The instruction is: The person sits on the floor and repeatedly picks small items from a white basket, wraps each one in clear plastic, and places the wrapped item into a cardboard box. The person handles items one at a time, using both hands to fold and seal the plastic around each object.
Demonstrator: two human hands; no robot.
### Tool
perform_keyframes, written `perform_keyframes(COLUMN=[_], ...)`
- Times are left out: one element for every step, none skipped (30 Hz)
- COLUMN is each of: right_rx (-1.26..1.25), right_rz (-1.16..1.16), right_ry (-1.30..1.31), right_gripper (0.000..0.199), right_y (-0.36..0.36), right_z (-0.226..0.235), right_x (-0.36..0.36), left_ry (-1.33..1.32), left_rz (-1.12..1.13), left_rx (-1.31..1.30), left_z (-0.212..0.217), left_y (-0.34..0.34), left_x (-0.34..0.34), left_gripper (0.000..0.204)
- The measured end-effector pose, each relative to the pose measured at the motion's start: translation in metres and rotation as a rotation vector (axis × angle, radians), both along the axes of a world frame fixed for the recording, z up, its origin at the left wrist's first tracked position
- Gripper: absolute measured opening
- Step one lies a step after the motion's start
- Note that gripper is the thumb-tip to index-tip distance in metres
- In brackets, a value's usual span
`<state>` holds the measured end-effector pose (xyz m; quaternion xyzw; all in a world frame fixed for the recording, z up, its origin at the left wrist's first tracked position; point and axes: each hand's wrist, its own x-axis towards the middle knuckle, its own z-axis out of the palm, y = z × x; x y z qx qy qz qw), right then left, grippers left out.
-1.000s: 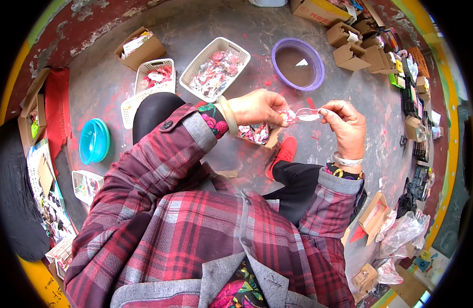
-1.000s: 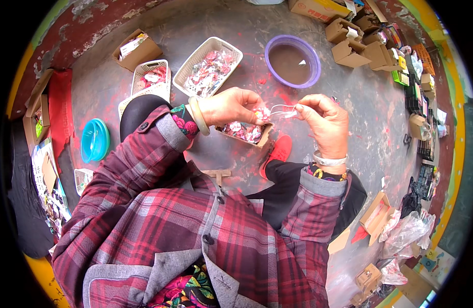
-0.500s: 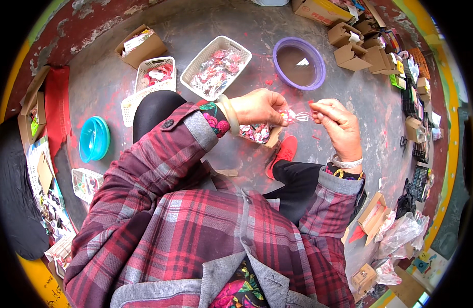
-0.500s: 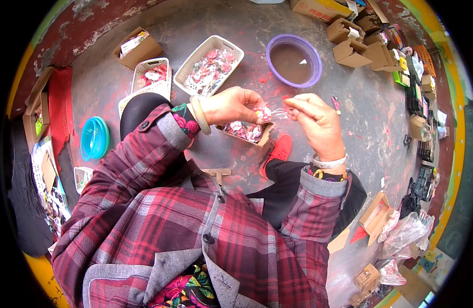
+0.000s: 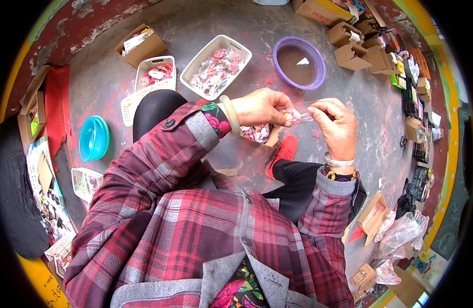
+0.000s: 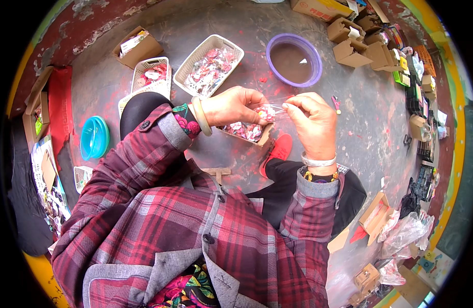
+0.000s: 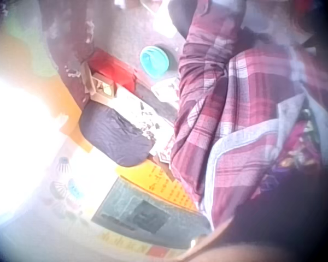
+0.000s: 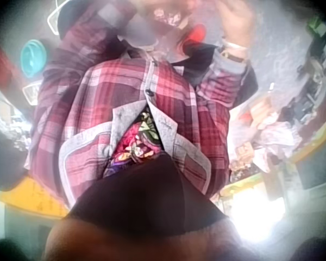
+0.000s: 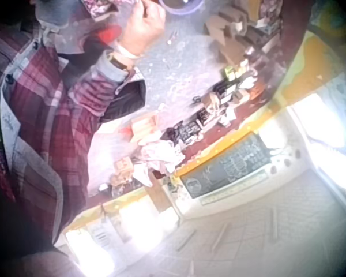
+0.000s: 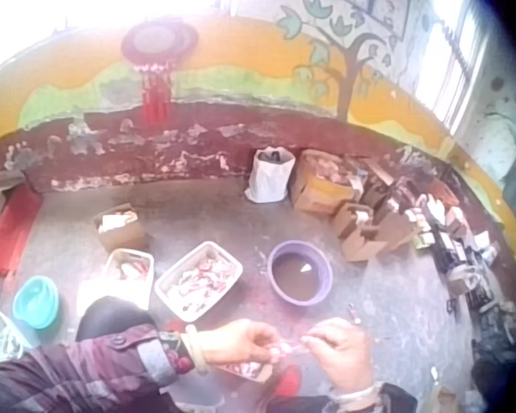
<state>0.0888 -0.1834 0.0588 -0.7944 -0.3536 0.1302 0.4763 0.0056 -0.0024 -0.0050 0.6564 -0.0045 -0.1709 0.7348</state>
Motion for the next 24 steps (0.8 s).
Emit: perform_keyframes(right_rx=[-0.024,-0.048,-0.072,-0.049,-0.026,-0.004,0.009,0.022,0.035,0.087,0.139,0.192,0.227,0.263,0.299,0.282,0.265,0.248,0.232,0.217,0.202,0.2,0.197,0.193], right_rz=[-0.007,-0.015,-0.022,-0.027,-0.032,-0.035,-0.03,-0.025,-0.021,-0.049,-0.077,-0.104,-0.116,-0.128,-0.14,-0.157,-0.175,-0.195,-0.212,-0.229,-0.244,-0.215,-0.187,-0.159], right_ry=[0.009,0.018,0.027,0.027,0.027,0.027,0.044,0.061,0.077,0.095,0.113,0.131,0.104,0.077,0.048,0.023,-0.002,-0.028,-0.038,-0.047,-0.055,-0.073,-0.091,-0.106], right_gripper=[0.011,0.012,0.013,0.014,0.015,0.016,0.016,0.017,0.018,0.019,0.02,0.021,0.021,0.021,0.021,0.02,0.02,0.019,0.018,0.018,0.017,0.016,0.015,0.014], right_y=[0.0,-0.001,-0.002,-0.003,-0.004,-0.004,-0.004,-0.004,-0.003,-0.003,-0.002,-0.001,-0.001,-0.002,-0.004,-0.006,-0.01,-0.013,-0.013,-0.012,-0.011,-0.01,-0.01,-0.009], right_z=[0.0,0.0,0.0,-0.001,-0.002,-0.004,-0.002,0.001,0.003,0.002,0.001,0.0,0.001,0.003,0.004,0.004,0.003,0.003,0.004,0.005,0.005,0.005,0.005,0.005], right_x=[0.0,-0.001,0.0,0.0,0.001,0.001,0.001,0.0,-0.001,-0.001,-0.001,-0.001,0.0,0.001,0.003,0.005,0.006,0.007,0.006,0.004,0.003,0.002,0.003,0.002], left_ry=[-0.001,-0.002,-0.003,0.01,0.024,0.038,0.04,0.042,0.043,0.048,0.053,0.057,0.055,0.053,0.048,0.045,0.042,0.038,0.041,0.043,0.047,0.049,0.05,0.054], left_rz=[0.003,0.007,0.01,0.019,0.028,0.038,0.042,0.045,0.046,0.049,0.051,0.054,0.062,0.069,0.077,0.085,0.092,0.096,0.095,0.094,0.095,0.092,0.089,0.086], left_rx=[0.003,0.006,0.009,0.001,-0.006,-0.013,-0.035,-0.057,-0.078,-0.085,-0.092,-0.098,-0.109,-0.121,-0.131,-0.164,-0.198,-0.232,-0.261,-0.289,-0.317,-0.321,-0.325,-0.329], left_z=[0.0,-0.001,-0.001,-0.001,0.0,-0.001,-0.001,-0.001,-0.001,-0.001,-0.001,-0.001,-0.002,-0.003,-0.003,-0.003,-0.002,-0.001,0.001,0.003,0.005,0.006,0.006,0.007], left_y=[0.0,0.0,0.0,-0.001,-0.001,0.0,0.0,0.001,0.001,0.001,0.001,0.001,0.001,0.002,0.002,0.003,0.002,0.002,0.001,0.001,0.001,0.001,0.001,0.001], left_x=[0.0,0.0,0.001,0.001,0.002,0.001,0.001,0.001,0.001,0.001,0.001,0.001,0.002,0.002,0.002,0.002,0.001,0.001,0.001,0.001,0.0,-0.001,-0.001,-0.001], left_gripper=[0.022,0.021,0.021,0.021,0.02,0.02,0.02,0.019,0.019,0.019,0.019,0.019,0.019,0.019,0.019,0.019,0.02,0.02,0.02,0.02,0.021,0.021,0.021,0.021])
